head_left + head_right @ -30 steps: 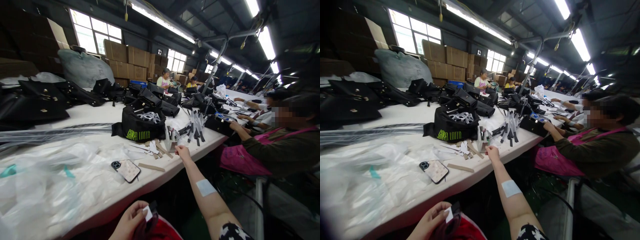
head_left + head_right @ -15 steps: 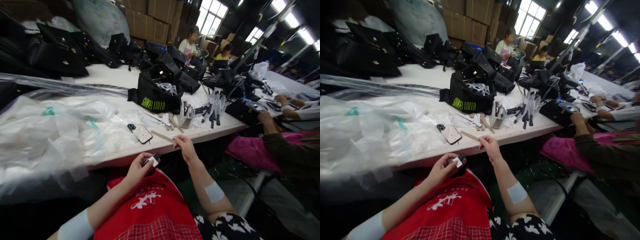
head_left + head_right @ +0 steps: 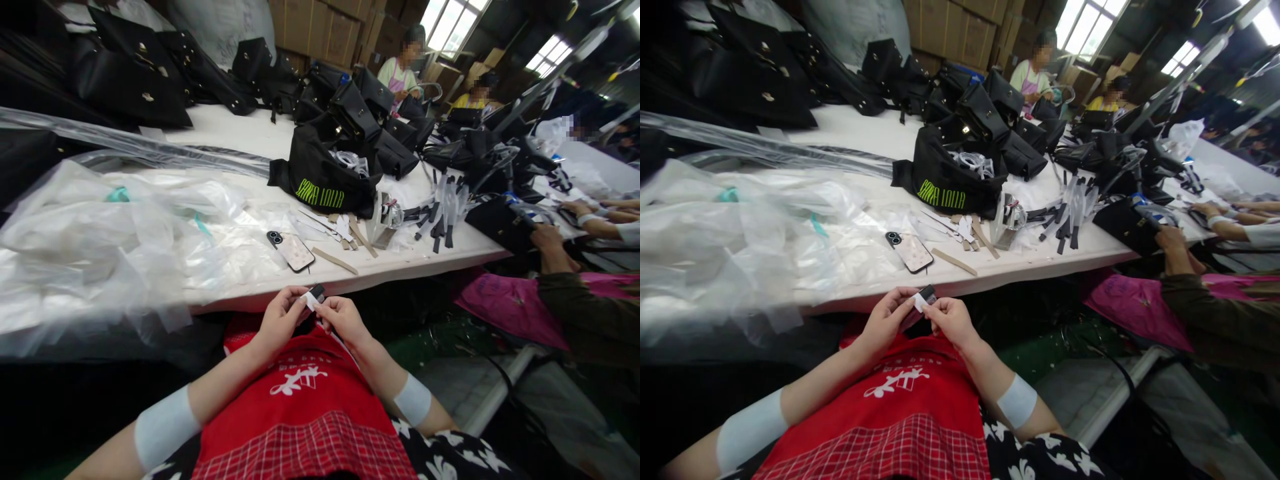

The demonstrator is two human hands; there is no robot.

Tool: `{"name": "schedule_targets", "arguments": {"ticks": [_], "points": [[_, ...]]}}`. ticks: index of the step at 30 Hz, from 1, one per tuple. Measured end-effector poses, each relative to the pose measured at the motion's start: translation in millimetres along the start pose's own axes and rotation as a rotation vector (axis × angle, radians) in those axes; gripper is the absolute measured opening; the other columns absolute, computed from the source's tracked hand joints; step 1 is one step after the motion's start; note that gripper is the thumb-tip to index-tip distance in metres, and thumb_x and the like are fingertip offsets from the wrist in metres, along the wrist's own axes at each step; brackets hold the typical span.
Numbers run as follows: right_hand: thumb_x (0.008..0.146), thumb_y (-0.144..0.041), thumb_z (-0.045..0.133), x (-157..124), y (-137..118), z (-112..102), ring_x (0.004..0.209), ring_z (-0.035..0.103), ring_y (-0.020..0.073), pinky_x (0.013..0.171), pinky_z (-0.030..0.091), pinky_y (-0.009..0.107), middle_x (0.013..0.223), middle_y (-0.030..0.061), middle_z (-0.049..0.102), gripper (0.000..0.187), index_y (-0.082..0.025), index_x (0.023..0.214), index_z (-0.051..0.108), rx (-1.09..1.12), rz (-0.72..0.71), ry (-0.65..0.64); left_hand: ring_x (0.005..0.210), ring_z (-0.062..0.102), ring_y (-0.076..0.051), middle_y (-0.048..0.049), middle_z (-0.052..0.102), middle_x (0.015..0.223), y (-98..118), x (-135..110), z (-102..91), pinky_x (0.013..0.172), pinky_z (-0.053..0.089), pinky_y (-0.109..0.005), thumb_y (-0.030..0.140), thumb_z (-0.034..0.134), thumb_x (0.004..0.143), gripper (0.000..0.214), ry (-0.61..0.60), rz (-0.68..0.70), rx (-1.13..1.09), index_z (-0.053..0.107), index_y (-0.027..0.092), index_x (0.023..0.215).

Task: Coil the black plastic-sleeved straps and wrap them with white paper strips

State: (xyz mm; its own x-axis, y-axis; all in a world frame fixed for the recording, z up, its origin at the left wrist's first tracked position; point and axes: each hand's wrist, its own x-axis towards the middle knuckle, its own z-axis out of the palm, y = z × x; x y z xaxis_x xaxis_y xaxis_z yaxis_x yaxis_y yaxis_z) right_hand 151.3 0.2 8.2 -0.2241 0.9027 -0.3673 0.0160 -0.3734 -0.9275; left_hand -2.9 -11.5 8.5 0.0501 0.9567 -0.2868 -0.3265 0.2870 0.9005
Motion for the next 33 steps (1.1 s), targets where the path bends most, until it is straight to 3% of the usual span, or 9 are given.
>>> {"name": "schedule_targets", "arguments": {"ticks": [3,8,15,20,23,26,29,33], "points": [[0.068,-0.052,0.073,0.3,-0.5,0.8,0.035,0.044,0.0058,0.039,0.035,0.018,0.041,-0.0047,0.054,0.040,-0.014,0.060,0.060,-0.006,0.029,-0.055,0.066,0.062,-0.014,-0.0014,0.067,0.077,-1.3,1.6,-1.3,0.063,0.051,-0.026,0.046,0.068,0.073,0.037,0.045,0.019,0.026,0.059,0.016,0.091],[0.065,-0.052,0.076,0.0,-6.9,6.1,0.050,0.057,0.0091,0.055,0.046,0.022,0.059,-0.0004,0.065,0.042,-0.013,0.079,0.069,0.070,0.050,-0.162,0.067,0.064,-0.016,-0.0029,0.070,0.077,3.0,3.3,-5.6,0.064,0.051,-0.027,0.043,0.067,0.076,0.031,0.182,0.153,0.276,0.063,0.016,0.089],[0.063,-0.051,0.080,12.2,-2.3,24.6,0.049,0.048,0.0081,0.053,0.041,0.022,0.058,0.0013,0.062,0.041,-0.012,0.074,0.074,0.215,-0.094,-0.051,0.082,0.066,-0.019,-0.0037,0.068,0.088,1.8,-3.5,-7.4,0.077,0.054,-0.031,0.034,0.062,0.083,0.016,0.172,0.621,0.566,0.068,0.022,0.093],[0.060,-0.040,0.084,16.6,2.9,32.2,0.045,0.043,0.0079,0.048,0.034,0.022,0.051,0.0005,0.056,0.032,-0.010,0.065,0.073,0.301,-0.106,-0.063,0.089,0.066,-0.020,-0.0061,0.065,0.097,-4.0,-6.1,-6.3,0.080,0.056,-0.030,0.032,0.062,0.084,0.015,0.162,0.709,0.627,0.069,0.023,0.094],[0.062,-0.030,0.082,16.6,-0.2,32.1,0.060,0.055,0.0131,0.063,0.044,0.025,0.066,0.0027,0.064,0.026,-0.013,0.081,0.075,0.398,-0.120,-0.106,0.093,0.066,-0.021,-0.0073,0.064,0.100,-3.8,-1.5,-9.0,0.082,0.057,-0.030,0.032,0.060,0.085,0.017,0.158,0.722,0.662,0.069,0.024,0.098],[0.068,-0.030,0.074,18.6,-10.0,26.7,0.089,0.062,0.0223,0.083,0.046,0.034,0.093,0.0073,0.068,0.036,-0.017,0.101,0.071,0.364,-0.192,-0.172,0.103,0.065,-0.023,-0.0084,0.063,0.110,-1.7,9.7,-17.3,0.087,0.056,-0.034,0.031,0.060,0.085,0.022,0.163,0.760,0.757,0.069,0.026,0.105],[0.072,-0.031,0.068,30.6,-34.9,12.8,0.111,0.055,0.0278,0.097,0.041,0.040,0.115,0.0108,0.060,0.030,-0.019,0.100,0.070,-0.068,-0.426,-0.001,0.111,0.062,-0.026,-0.0098,0.060,0.122,-0.5,23.9,-32.8,0.090,0.056,-0.038,0.030,0.059,0.085,0.031,0.183,0.817,0.879,0.064,0.028,0.115],[0.074,-0.031,0.066,77.6,-111.3,-19.5,0.126,0.040,0.0323,0.107,0.031,0.045,0.134,0.0142,0.045,0.016,-0.018,0.084,0.067,-0.720,-0.894,0.515,0.115,0.059,-0.029,-0.0109,0.056,0.128,-0.5,45.6,-66.3,0.093,0.054,-0.044,0.030,0.058,0.083,0.038,0.277,0.891,1.015,0.058,0.029,0.121]]}}
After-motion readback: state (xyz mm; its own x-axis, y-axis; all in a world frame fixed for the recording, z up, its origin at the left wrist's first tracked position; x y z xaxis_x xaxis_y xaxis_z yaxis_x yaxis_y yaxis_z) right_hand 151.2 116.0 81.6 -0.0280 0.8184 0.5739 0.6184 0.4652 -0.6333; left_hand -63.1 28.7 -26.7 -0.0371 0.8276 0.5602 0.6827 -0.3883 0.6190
